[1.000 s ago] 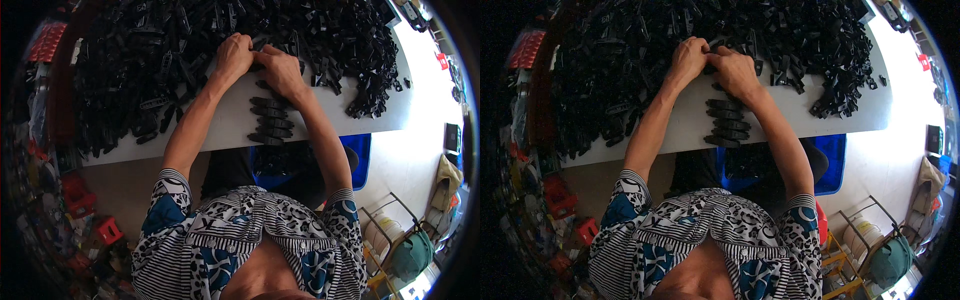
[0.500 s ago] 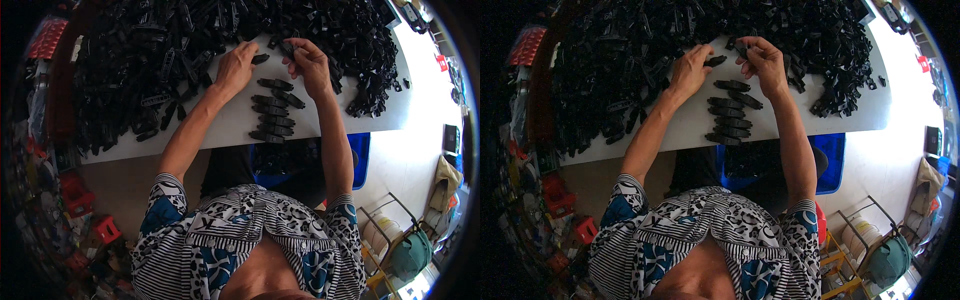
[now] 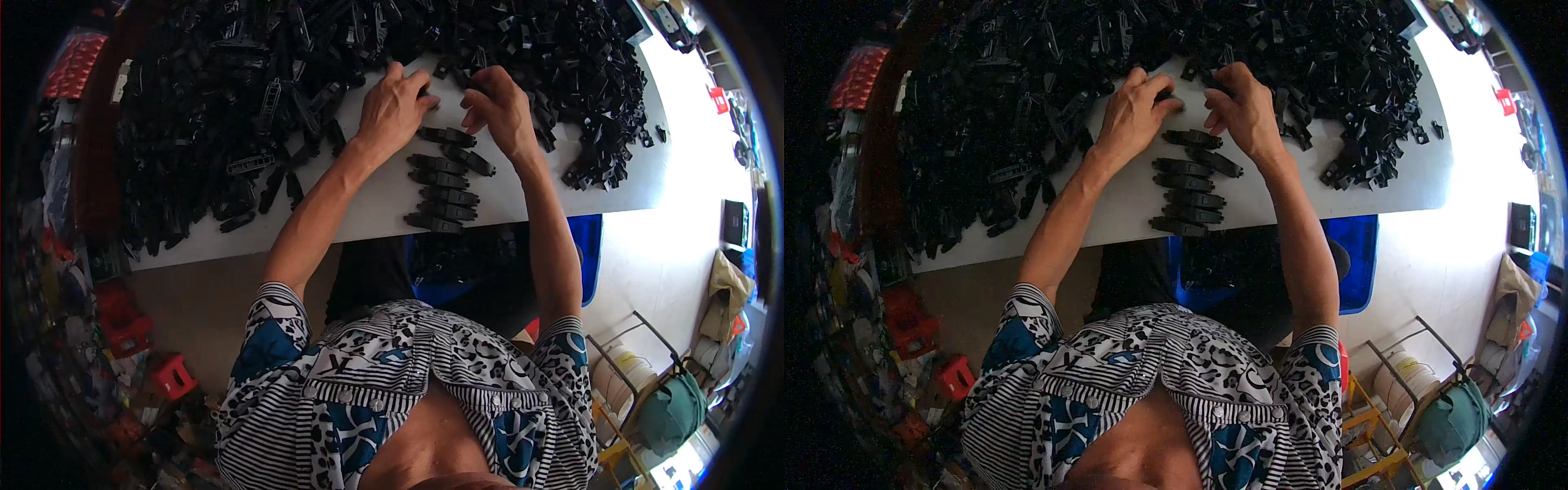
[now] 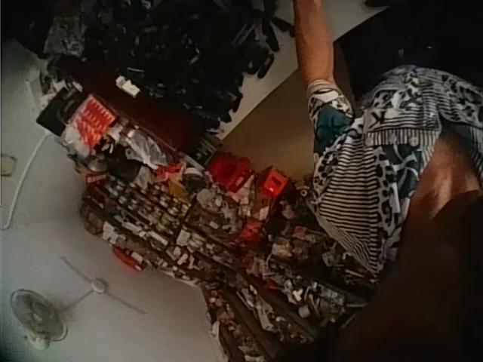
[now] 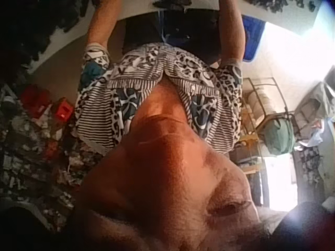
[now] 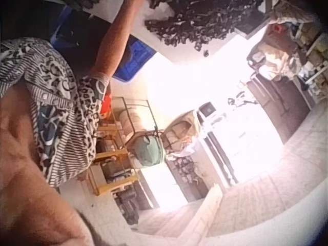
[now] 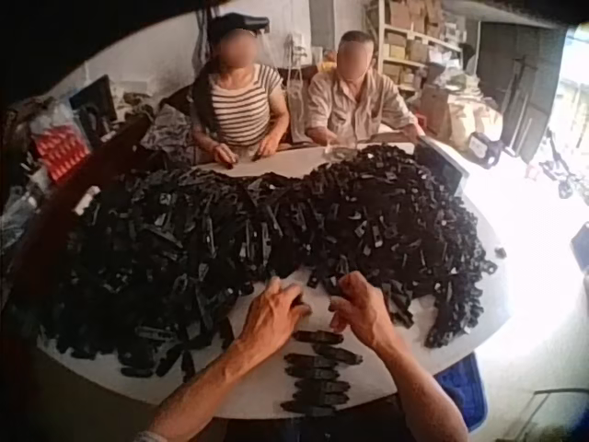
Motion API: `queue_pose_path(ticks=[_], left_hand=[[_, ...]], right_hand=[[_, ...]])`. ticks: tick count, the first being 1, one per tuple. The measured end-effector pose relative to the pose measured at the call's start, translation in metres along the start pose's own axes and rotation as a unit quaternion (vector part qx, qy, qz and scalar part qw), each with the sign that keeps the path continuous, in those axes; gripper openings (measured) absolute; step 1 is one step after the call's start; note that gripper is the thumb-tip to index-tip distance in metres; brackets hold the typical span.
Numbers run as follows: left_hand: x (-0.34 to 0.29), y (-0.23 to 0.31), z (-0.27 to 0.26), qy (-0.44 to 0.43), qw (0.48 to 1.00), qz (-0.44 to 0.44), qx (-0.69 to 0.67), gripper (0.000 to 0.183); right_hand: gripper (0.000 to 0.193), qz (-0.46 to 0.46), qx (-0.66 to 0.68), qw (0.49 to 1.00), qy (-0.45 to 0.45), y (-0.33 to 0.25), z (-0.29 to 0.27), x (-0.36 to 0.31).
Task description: The person assembles small plastic parts by picking components from the table and fitting them together by hand.
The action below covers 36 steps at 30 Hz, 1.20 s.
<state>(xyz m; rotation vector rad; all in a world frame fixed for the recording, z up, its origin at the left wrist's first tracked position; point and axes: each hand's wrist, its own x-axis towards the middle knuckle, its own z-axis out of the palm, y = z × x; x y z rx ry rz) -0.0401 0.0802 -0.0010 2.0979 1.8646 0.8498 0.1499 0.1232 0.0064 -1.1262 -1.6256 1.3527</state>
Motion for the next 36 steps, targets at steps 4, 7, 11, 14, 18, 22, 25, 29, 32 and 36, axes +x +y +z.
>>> queue_pose_path(ticks=[4, 7, 11, 14, 18, 22, 25, 29, 32, 36], left_hand=[[-0.004, -0.006, -0.003, -0.060, 0.996, 0.065, -0.028, 0.022], [-0.011, -0.005, -0.003, -0.064, 0.991, 0.061, -0.097, 0.025], [-0.018, -0.019, -0.003, -0.013, 0.998, 0.057, -0.033, 0.027], [-0.019, -0.017, -0.005, -0.010, 0.998, 0.063, -0.014, 0.025], [-0.020, -0.017, -0.001, -0.006, 0.998, 0.055, -0.042, 0.023], [-0.021, -0.017, 0.003, 0.020, 0.995, 0.083, -0.050, 0.024], [-0.023, -0.017, 0.008, 0.024, 0.994, 0.088, -0.067, 0.024], [-0.031, 0.000, 0.006, 0.005, 0.996, 0.060, -0.063, 0.028], [-0.060, 0.017, 0.020, 0.060, 0.993, 0.029, -0.099, 0.035], [-0.099, 0.056, 0.027, 0.048, 0.988, 0.030, -0.140, 0.038]], right_hand=[[0.028, -0.008, -0.054, 0.999, -0.002, 0.008, -0.004, 0.002], [0.026, -0.201, -0.231, 0.952, -0.004, 0.010, -0.004, 0.003], [0.025, -0.165, -0.280, 0.945, -0.034, 0.007, 0.002, 0.003], [0.025, -0.199, -0.304, 0.930, -0.060, 0.012, 0.003, 0.002], [0.026, -0.236, -0.358, 0.900, -0.086, 0.011, 0.002, 0.002], [0.020, -0.254, -0.354, 0.891, -0.131, 0.009, 0.003, 0.006], [0.018, -0.310, -0.299, 0.887, -0.167, 0.015, 0.007, 0.011], [0.017, -0.281, -0.324, 0.890, -0.154, 0.006, 0.007, 0.004], [0.018, -0.269, -0.356, 0.883, -0.142, 0.007, -0.002, -0.011], [0.022, -0.237, -0.358, 0.892, -0.139, 0.009, -0.024, -0.059]])
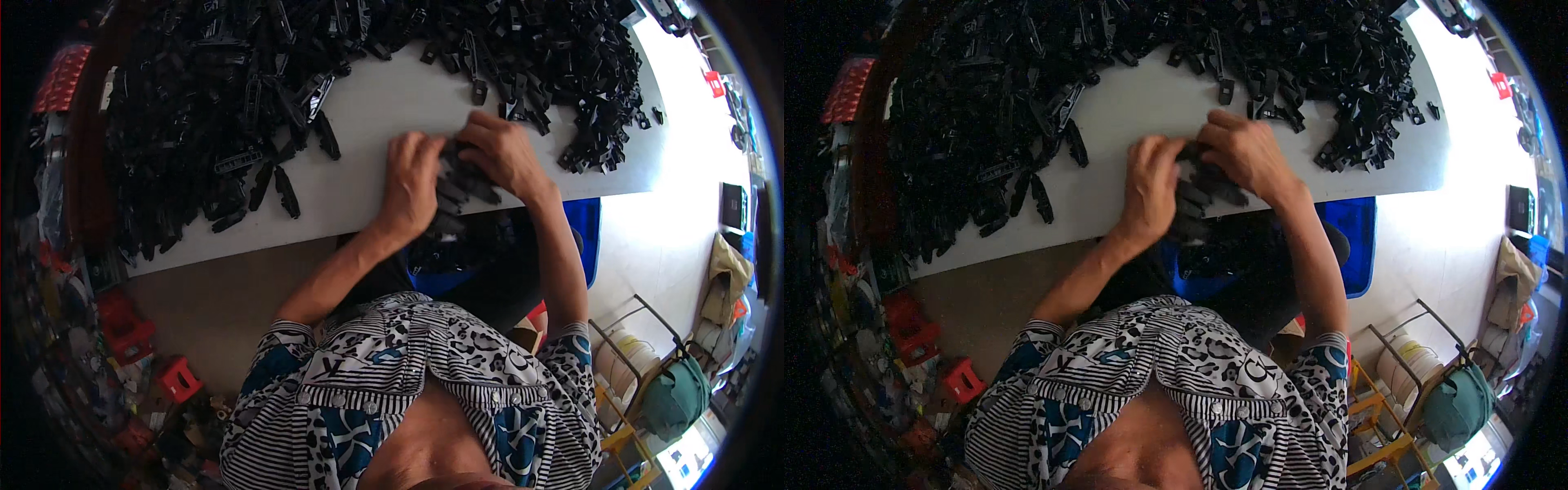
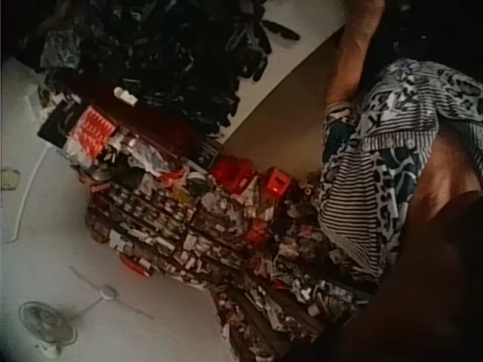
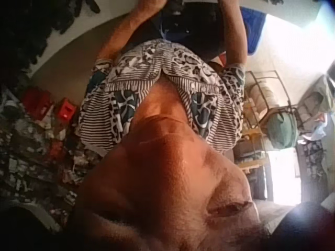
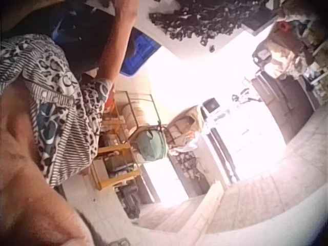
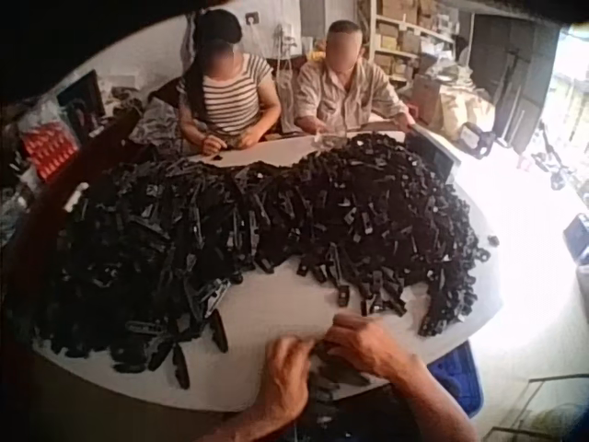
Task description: The person assembles small plastic parts by picking components from the table and fitting them together by hand.
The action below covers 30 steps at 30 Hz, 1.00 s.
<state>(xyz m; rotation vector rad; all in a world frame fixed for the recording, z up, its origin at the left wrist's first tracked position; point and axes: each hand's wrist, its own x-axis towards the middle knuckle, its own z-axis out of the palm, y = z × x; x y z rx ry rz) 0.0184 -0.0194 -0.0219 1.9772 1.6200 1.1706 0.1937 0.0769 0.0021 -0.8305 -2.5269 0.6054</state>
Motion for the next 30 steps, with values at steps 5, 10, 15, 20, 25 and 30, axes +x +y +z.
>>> queue_pose_path(ticks=[5, 10, 15, 20, 25, 30], left_hand=[[-0.040, 0.028, 0.017, -0.084, 0.990, 0.082, -0.078, 0.045], [-0.006, 0.020, 0.001, -0.102, 0.986, 0.115, -0.065, 0.041], [0.112, -0.027, 0.011, 0.007, 0.985, 0.165, 0.058, 0.033], [0.166, -0.065, 0.033, -0.002, 0.970, 0.205, 0.130, 0.029], [0.128, -0.060, 0.028, -0.057, 0.977, 0.150, 0.141, 0.034], [0.095, -0.054, 0.003, -0.060, 0.978, 0.139, 0.144, 0.034]], right_hand=[[0.026, 0.029, 0.028, 0.996, -0.073, -0.010, -0.036, -0.043], [0.025, 0.111, 0.021, 0.990, -0.079, -0.007, -0.046, -0.026], [0.014, 0.098, -0.234, 0.960, 0.122, 0.010, -0.006, 0.032], [0.016, 0.103, -0.297, 0.943, 0.108, 0.013, 0.021, 0.041], [0.018, 0.107, -0.263, 0.955, 0.086, -0.003, 0.014, 0.010], [0.024, 0.103, -0.194, 0.970, 0.107, -0.004, 0.009, -0.013]])
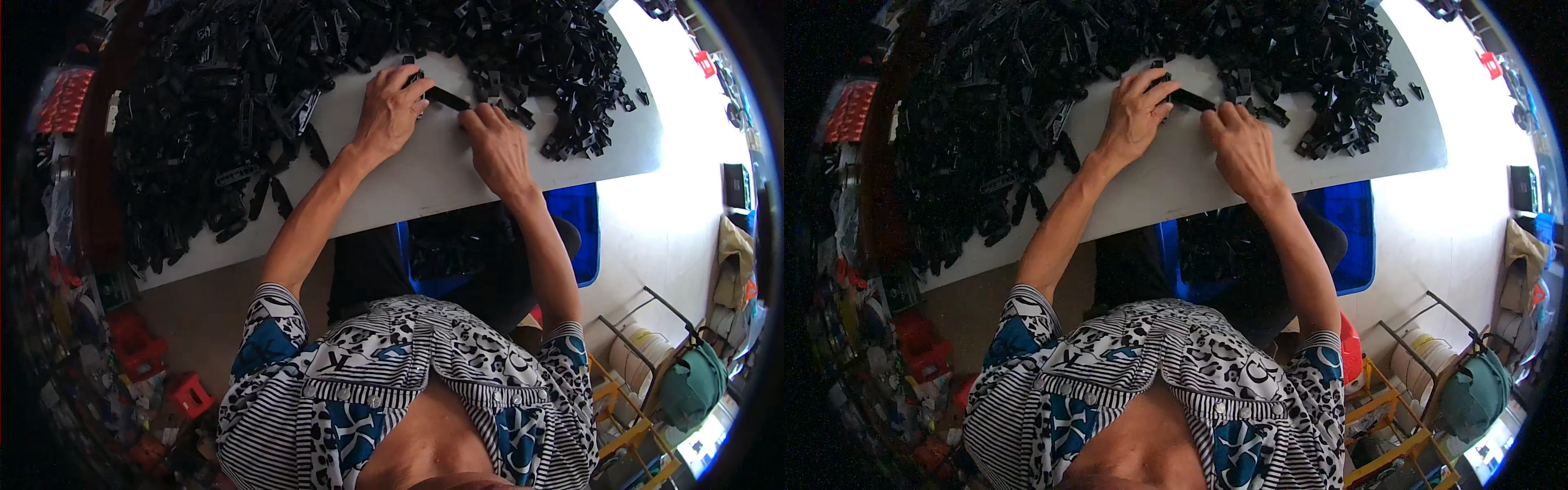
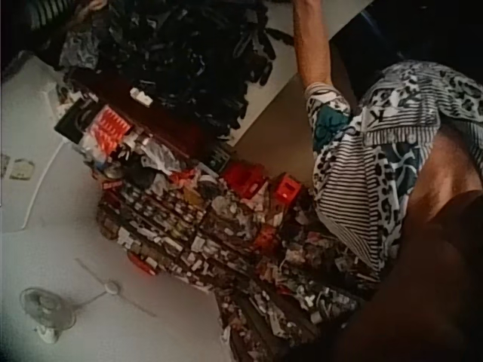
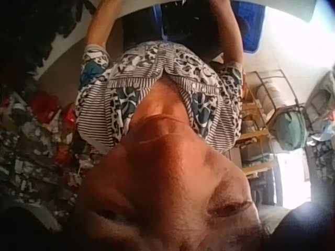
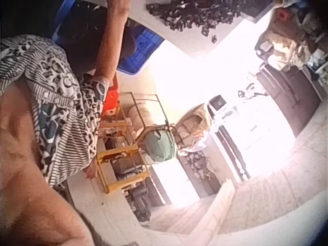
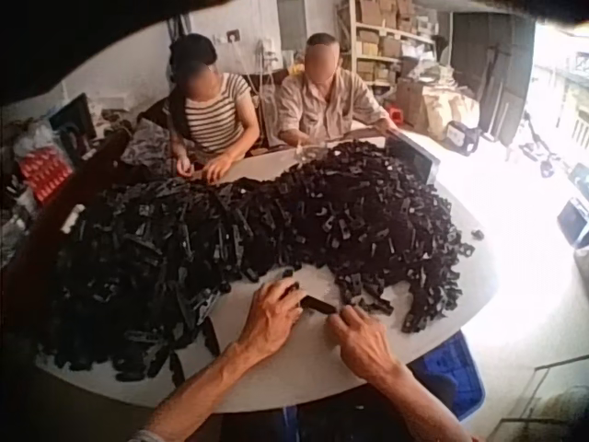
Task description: The person assembles small plastic parts by picking components from the table and fitting them together by hand.
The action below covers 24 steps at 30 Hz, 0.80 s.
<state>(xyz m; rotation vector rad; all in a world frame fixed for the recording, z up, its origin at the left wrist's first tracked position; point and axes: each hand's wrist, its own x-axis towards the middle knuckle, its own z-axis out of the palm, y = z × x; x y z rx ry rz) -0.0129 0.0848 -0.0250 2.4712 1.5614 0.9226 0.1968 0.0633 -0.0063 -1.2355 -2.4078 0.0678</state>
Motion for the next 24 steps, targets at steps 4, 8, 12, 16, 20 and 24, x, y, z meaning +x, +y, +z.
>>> queue_pose_path(ticks=[4, 8, 12, 16, 20, 24], left_hand=[[-0.019, 0.002, -0.032, 0.104, 0.994, -0.034, 0.031, 0.028], [-0.025, 0.020, -0.028, 0.118, 0.988, -0.083, 0.051, 0.026], [-0.012, 0.034, -0.008, 0.078, 0.986, -0.089, 0.115, 0.031], [-0.016, 0.026, -0.005, 0.055, 0.985, -0.073, 0.144, 0.031], [-0.033, 0.030, -0.018, 0.051, 0.993, -0.055, 0.095, 0.024], [-0.054, 0.035, -0.026, 0.052, 0.996, -0.064, 0.034, 0.023]], right_hand=[[0.030, 0.095, 0.201, 0.973, 0.054, 0.000, -0.008, -0.010], [0.028, 0.197, 0.599, 0.769, 0.105, 0.007, -0.002, -0.020], [0.026, 0.228, 0.808, 0.540, 0.062, -0.003, 0.004, -0.019], [0.027, 0.251, 0.794, 0.553, -0.014, -0.018, 0.001, -0.014], [0.026, 0.252, 0.674, 0.692, -0.066, -0.021, 0.012, -0.013], [0.019, 0.297, 0.569, 0.765, -0.047, -0.029, 0.004, -0.008]])
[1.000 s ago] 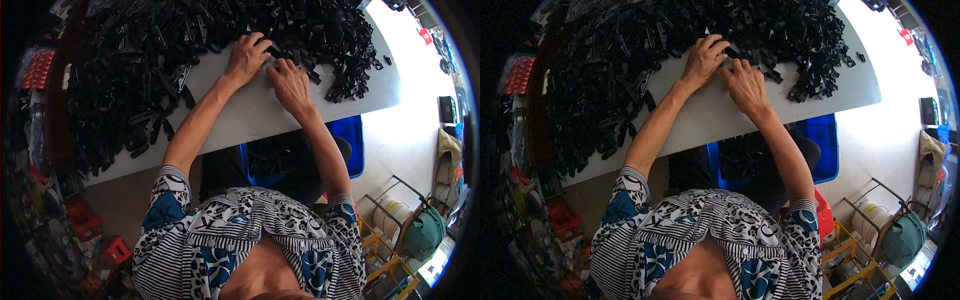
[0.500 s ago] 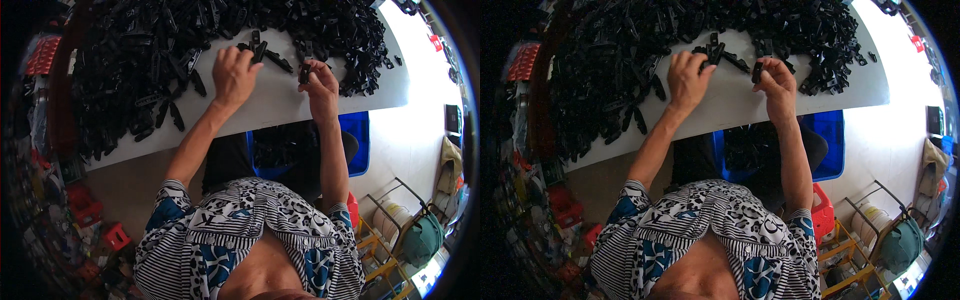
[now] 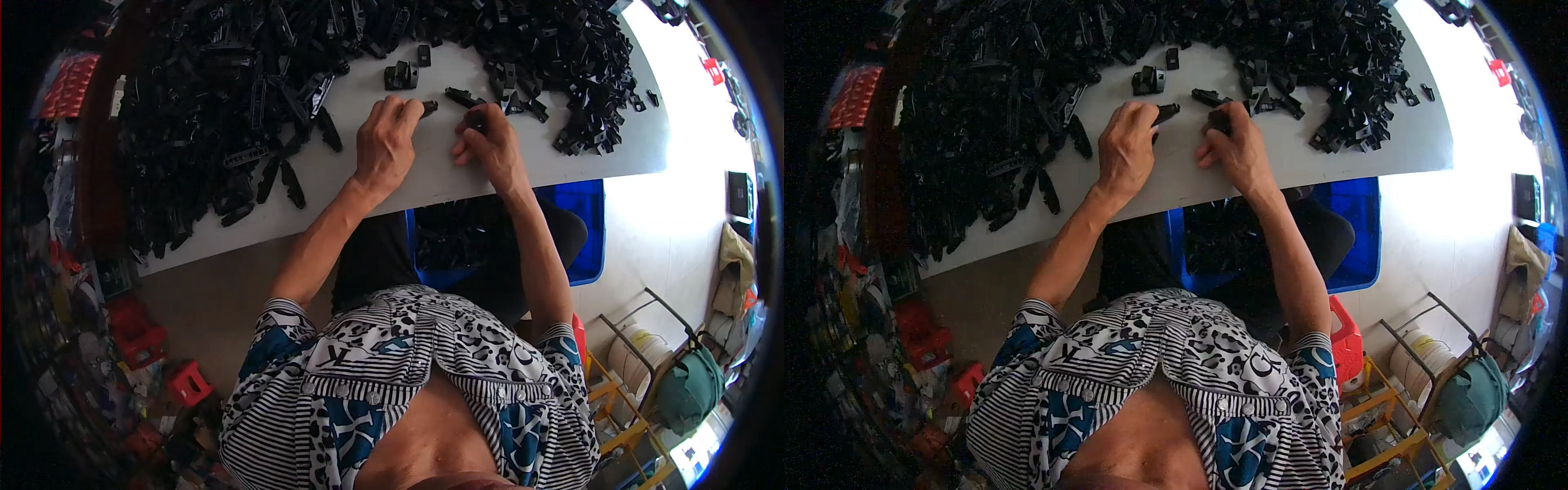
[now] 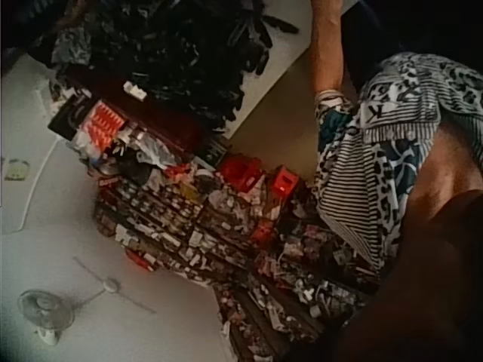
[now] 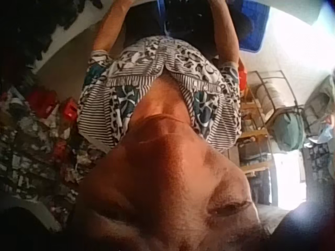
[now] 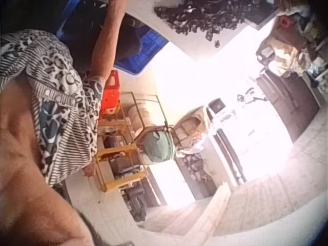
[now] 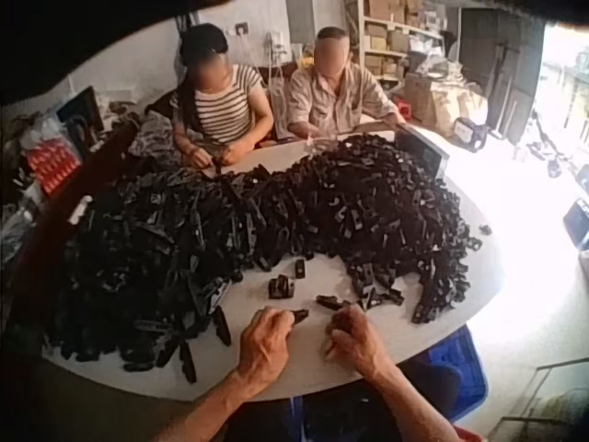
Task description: The person assembles small plastic parts by picking components from the table and fitting them together by hand.
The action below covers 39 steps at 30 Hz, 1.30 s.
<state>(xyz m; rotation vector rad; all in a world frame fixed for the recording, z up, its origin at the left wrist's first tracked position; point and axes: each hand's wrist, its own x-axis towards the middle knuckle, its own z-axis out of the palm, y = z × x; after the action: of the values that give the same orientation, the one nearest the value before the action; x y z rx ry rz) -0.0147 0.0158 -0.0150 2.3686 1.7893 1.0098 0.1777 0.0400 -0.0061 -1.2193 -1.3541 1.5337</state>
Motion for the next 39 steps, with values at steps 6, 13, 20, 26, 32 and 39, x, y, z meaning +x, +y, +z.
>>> queue_pose_path(ticks=[6, 13, 20, 26, 32, 39], left_hand=[[-0.017, 0.014, 0.000, -0.025, 0.994, 0.069, -0.080, 0.021], [-0.015, 0.002, 0.000, 0.067, 0.989, 0.128, -0.043, 0.019], [-0.036, 0.015, -0.013, -0.077, 0.983, -0.001, -0.167, 0.041], [-0.044, 0.009, -0.015, -0.058, 0.988, -0.037, -0.135, 0.038], [-0.044, 0.010, -0.014, -0.042, 0.988, -0.032, -0.143, 0.033], [-0.042, 0.007, -0.013, -0.026, 0.986, 0.004, -0.167, 0.031]], right_hand=[[0.016, -0.084, -0.007, 0.996, 0.009, 0.016, -0.007, 0.002], [0.014, -0.029, -0.075, 0.994, 0.074, -0.001, -0.008, -0.011], [0.032, -0.223, -0.341, 0.912, -0.051, 0.001, -0.014, -0.021], [0.027, -0.214, -0.370, 0.903, -0.045, -0.009, -0.004, -0.029], [0.027, -0.319, -0.461, 0.824, -0.086, -0.009, -0.003, -0.023], [0.024, -0.332, -0.422, 0.827, -0.165, -0.012, -0.008, -0.016]])
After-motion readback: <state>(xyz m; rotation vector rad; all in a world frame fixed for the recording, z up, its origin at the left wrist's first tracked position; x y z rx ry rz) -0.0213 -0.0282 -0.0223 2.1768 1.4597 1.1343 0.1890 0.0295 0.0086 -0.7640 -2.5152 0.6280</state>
